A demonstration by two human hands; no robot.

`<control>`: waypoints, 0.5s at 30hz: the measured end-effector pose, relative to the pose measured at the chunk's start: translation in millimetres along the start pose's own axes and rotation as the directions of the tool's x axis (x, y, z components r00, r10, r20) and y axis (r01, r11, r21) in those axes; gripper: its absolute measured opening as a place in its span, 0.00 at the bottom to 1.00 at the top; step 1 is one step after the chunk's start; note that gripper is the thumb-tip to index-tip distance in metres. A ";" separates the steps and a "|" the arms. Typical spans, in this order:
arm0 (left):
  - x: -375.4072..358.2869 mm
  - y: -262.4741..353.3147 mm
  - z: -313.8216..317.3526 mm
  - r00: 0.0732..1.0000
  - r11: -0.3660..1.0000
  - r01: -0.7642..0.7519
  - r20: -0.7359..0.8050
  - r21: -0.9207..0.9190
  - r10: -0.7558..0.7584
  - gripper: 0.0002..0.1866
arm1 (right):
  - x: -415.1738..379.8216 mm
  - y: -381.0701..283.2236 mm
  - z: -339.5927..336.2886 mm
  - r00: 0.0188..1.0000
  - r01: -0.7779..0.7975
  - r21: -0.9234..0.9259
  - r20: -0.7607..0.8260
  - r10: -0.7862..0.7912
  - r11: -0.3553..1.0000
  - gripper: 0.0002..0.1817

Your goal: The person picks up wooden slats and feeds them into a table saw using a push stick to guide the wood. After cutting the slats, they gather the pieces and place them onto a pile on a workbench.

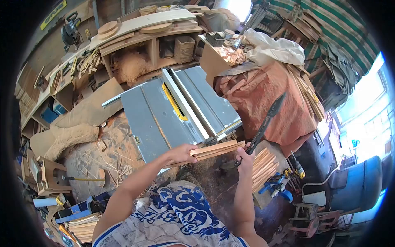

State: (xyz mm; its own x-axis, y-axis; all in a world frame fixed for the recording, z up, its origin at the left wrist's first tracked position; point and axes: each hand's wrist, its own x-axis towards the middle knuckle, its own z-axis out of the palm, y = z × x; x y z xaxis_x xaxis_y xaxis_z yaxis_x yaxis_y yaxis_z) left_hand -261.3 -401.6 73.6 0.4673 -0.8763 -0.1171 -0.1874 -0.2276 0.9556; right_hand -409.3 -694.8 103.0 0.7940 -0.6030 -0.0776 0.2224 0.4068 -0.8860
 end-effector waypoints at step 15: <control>-72.2 -96.8 -13.5 0.801 0.958 0.275 -0.570 0.084 -0.180 0.24 | -109.0 114.5 -66.3 0.970 0.063 -0.953 -0.011 -0.242 0.296 0.19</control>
State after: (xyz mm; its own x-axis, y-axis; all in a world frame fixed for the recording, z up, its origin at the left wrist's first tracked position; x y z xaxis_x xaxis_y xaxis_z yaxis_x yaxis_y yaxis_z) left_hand -265.2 -310.6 -6.8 0.9010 -0.4192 -0.1113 -0.1239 -0.4945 0.8603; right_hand -507.9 -628.0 -20.3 0.7104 -0.6910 0.1338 -0.4233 -0.5713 -0.7032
